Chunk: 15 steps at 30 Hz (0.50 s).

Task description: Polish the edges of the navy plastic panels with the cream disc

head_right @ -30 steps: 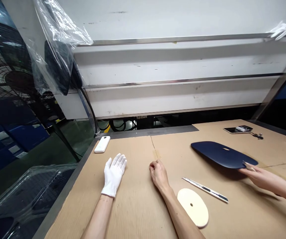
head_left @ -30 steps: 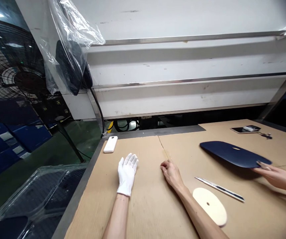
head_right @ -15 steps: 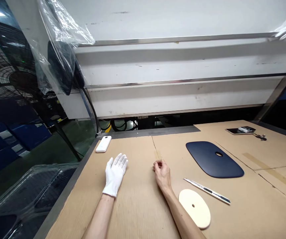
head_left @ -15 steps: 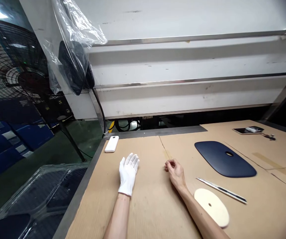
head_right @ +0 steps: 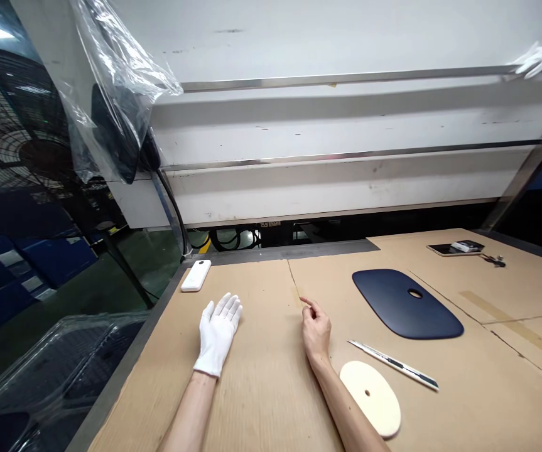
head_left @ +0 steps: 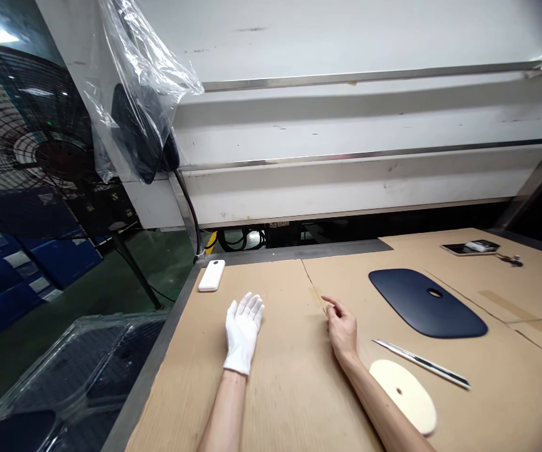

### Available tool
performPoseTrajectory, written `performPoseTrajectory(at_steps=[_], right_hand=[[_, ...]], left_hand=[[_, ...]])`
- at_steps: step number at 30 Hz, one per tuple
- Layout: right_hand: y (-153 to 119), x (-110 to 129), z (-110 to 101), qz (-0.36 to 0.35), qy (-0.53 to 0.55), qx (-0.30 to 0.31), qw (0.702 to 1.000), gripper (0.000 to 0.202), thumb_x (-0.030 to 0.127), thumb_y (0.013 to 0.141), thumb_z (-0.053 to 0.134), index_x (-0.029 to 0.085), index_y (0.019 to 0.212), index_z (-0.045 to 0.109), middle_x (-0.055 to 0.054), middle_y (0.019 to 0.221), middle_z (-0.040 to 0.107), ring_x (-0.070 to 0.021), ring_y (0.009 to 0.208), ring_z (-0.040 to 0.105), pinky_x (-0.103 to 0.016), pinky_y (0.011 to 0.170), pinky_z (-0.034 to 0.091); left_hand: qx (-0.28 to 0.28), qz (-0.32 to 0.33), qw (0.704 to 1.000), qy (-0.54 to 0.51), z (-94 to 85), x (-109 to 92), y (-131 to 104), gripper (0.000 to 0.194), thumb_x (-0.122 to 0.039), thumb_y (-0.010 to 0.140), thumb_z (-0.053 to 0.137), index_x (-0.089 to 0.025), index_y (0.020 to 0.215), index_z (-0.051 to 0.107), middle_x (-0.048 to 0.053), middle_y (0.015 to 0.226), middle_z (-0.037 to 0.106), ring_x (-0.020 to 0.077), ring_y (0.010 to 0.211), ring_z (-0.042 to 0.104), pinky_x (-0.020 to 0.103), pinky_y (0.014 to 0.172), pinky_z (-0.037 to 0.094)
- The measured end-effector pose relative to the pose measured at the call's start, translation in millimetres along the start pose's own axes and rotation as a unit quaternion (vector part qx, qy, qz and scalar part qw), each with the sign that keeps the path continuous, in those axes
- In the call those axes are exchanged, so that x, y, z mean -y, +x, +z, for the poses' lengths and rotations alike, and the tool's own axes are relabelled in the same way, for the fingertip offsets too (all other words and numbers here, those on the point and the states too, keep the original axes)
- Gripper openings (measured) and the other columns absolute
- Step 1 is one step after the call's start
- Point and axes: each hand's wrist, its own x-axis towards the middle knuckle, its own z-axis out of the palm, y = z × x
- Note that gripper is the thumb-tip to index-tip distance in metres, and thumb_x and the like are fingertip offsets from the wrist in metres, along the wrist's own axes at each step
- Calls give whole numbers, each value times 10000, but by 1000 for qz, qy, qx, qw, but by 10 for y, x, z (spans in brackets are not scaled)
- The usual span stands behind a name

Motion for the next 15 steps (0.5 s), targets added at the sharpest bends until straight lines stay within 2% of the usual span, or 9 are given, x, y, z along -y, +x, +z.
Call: performPoseTrajectory(at_steps=[2,4,9,15], right_hand=[[11,-12,6,-3,11,-6,1000,495,436,765,541,134,1111,726,70,561,340,-120,493,312,-263,490,272],[25,-34,12,4,12,-6,1000,498,461,760,552,128,1082,734,72,534,345,-122,481,319,-264,480,268],[50,-107,32,25,23,13,999,525,505,777,539,132,1096,724,42,556,487,-155,525,492,-269,523,383],[17,-111,102,39,45,99,993,556,553,727,609,109,1035,743,20,604,555,-132,485,500,-285,518,461]], left_hand=[[0,1,1000,0,-4,2,-1,389,-296,952,498,-23,1191,639,180,1057,752,240,976,740,363,858,623],[3,1,1000,0,-9,6,1,386,-298,952,499,-25,1184,643,180,1064,751,241,978,739,363,860,622],[4,-1,1000,-4,-10,8,14,379,-312,952,504,-39,1167,656,173,1086,747,241,995,734,363,875,617],[2,-3,1000,-10,-63,12,0,386,-331,942,523,-51,1168,663,177,1114,739,236,1012,727,358,889,609]])
